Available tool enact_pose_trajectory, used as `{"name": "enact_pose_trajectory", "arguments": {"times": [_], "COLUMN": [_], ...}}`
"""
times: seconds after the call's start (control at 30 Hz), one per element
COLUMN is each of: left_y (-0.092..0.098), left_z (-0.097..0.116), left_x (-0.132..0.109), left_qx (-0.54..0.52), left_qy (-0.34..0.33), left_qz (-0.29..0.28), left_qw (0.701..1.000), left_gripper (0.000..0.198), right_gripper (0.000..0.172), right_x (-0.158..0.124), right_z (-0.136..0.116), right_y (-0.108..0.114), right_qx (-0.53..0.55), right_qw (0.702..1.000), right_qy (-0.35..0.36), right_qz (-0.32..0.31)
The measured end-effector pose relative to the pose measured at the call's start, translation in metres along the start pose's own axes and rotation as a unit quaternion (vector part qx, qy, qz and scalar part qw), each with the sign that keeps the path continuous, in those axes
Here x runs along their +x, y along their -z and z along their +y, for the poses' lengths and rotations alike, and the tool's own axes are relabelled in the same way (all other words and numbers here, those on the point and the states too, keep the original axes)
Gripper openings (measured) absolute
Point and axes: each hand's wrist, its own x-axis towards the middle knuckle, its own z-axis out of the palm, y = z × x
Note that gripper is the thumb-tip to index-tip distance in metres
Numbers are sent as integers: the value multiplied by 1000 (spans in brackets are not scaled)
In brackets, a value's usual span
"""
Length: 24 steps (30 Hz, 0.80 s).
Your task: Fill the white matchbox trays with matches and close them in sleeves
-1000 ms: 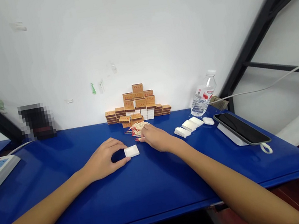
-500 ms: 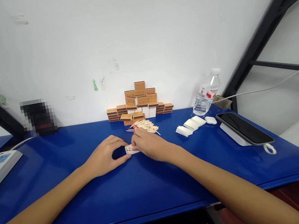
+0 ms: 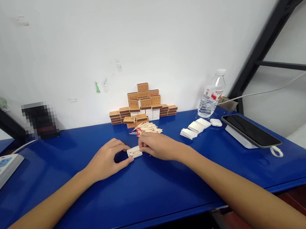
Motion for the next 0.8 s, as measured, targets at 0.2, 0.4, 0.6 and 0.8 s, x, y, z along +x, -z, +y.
{"name": "enact_pose_trajectory", "arguments": {"times": [0.2,0.4,0.6,0.8], "left_y": [0,1,2,2], "left_z": [0,0,1,1], "left_x": [0,0,1,1], "left_qx": [9,3,-1,2], "left_qy": [-6,-4,-36,-15], "left_qz": [-7,-5,-9,-10], "left_qw": [1000,1000,999,1000], "left_gripper": [26,27,25,25], "right_gripper": [8,8,10,11], "right_x": [3,2,1,0], "right_z": [-4,-3,-5,-7], "right_y": [-6,-10,-11,-9], "right_qx": [4,10,11,11], "right_qw": [1000,1000,1000,1000], "right_qy": [8,15,18,10], "right_qz": [2,16,16,23]}}
